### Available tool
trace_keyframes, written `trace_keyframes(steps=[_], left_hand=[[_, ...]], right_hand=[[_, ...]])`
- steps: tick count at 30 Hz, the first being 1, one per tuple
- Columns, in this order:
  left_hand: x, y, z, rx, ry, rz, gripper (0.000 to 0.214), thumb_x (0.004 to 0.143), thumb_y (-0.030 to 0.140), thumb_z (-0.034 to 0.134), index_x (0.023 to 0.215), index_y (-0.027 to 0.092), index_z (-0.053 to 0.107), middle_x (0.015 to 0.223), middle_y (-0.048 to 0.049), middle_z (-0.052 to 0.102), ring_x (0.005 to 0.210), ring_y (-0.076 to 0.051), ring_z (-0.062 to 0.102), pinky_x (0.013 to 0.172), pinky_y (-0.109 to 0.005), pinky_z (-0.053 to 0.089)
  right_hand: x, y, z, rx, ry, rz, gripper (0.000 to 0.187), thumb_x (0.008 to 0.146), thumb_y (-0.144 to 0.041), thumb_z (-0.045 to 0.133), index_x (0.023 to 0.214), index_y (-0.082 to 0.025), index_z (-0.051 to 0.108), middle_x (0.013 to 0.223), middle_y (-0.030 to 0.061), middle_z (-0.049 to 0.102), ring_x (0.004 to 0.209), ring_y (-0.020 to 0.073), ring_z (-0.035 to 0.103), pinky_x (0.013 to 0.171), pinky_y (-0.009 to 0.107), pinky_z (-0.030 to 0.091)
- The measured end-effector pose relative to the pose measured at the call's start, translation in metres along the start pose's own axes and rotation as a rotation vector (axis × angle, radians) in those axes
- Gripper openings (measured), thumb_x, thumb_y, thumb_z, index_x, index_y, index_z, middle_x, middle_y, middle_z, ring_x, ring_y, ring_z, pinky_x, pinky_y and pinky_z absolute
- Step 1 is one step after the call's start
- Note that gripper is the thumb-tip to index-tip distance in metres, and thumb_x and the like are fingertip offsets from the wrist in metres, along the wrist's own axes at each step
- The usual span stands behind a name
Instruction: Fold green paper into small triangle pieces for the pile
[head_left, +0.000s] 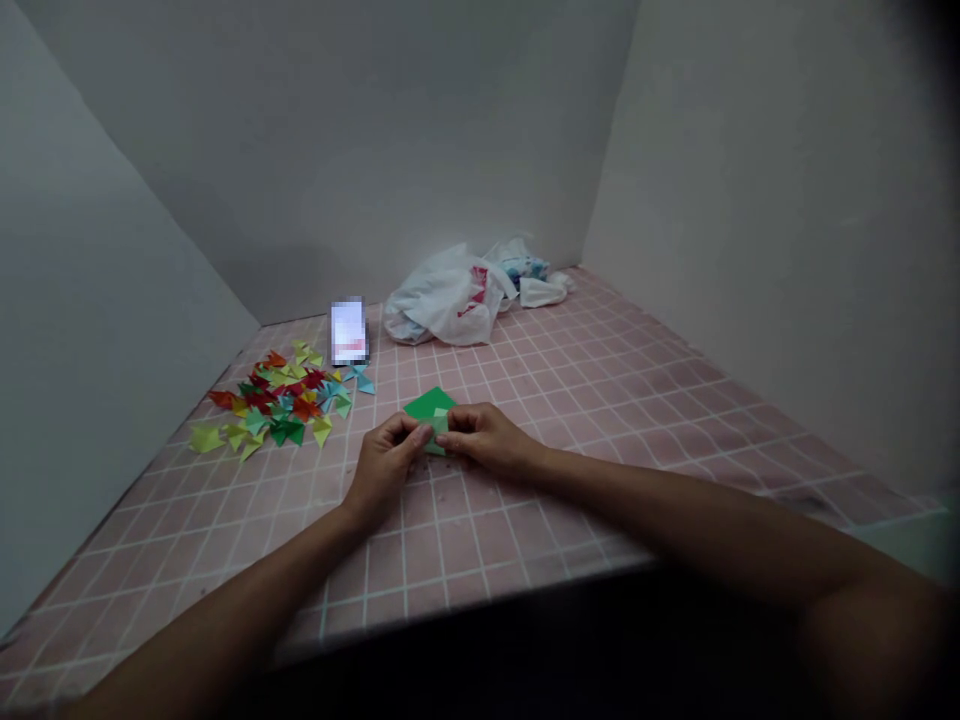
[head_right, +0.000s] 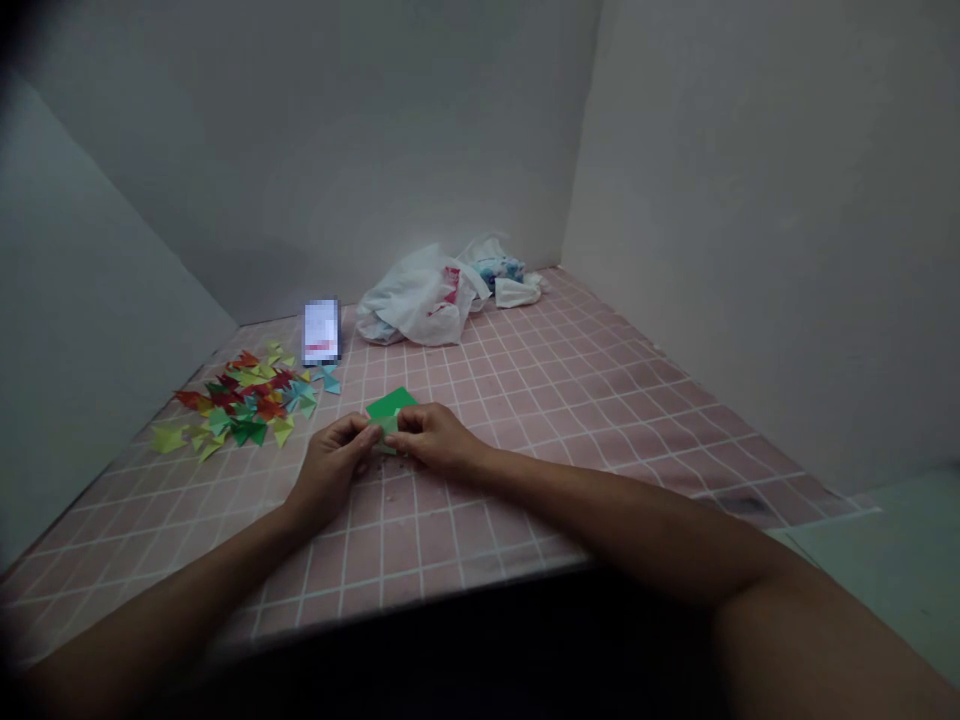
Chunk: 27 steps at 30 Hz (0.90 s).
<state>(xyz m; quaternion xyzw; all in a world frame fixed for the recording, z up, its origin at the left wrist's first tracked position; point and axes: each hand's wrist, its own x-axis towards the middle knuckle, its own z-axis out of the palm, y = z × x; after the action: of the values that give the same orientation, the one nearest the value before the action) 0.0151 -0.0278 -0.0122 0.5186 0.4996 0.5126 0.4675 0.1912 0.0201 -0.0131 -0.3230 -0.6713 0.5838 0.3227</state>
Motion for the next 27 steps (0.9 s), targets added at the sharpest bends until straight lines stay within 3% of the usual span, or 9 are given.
trace_keyframes(steps=[6,11,21,27], left_hand=[[-0.0021,0.0029,0.0038,-0.036,-0.005,-0.026,0.026,0.078,0.037,0.074,0.076,0.019,0.055,0.053,0.0079,0.048,0.043,-0.007,0.038,0.043,-0.019,0.029],[-0.003,0.0056,0.0046,-0.039,-0.027,-0.038,0.028,0.079,0.04,0.074,0.077,0.019,0.055,0.053,0.0079,0.049,0.043,-0.007,0.04,0.043,-0.019,0.031],[-0.0008,0.0015,0.0025,-0.054,-0.035,-0.05,0.033,0.081,0.045,0.071,0.07,0.018,0.055,0.053,0.0047,0.054,0.043,-0.007,0.044,0.043,-0.019,0.034],[-0.0003,0.003,0.0025,-0.079,-0.039,-0.059,0.032,0.076,0.043,0.077,0.08,0.017,0.06,0.054,0.0053,0.055,0.044,-0.007,0.045,0.043,-0.019,0.036]], right_hand=[[0.0013,-0.0041,-0.0002,0.06,0.056,-0.031,0.019,0.087,-0.03,0.058,0.074,-0.018,0.053,0.054,-0.0056,0.051,0.046,0.0081,0.044,0.047,0.022,0.032],[0.002,0.0,0.0017,0.147,0.019,0.028,0.02,0.085,-0.032,0.063,0.074,-0.019,0.051,0.054,-0.0064,0.052,0.044,0.0075,0.044,0.045,0.021,0.031],[0.0002,-0.0034,0.0017,0.068,0.022,0.034,0.023,0.093,-0.025,0.051,0.071,-0.018,0.054,0.048,-0.005,0.053,0.039,0.0081,0.043,0.043,0.021,0.032],[-0.0006,-0.0001,0.0007,0.021,-0.018,-0.025,0.025,0.092,-0.026,0.055,0.068,-0.017,0.053,0.055,-0.0037,0.054,0.047,0.0083,0.049,0.05,0.022,0.036]])
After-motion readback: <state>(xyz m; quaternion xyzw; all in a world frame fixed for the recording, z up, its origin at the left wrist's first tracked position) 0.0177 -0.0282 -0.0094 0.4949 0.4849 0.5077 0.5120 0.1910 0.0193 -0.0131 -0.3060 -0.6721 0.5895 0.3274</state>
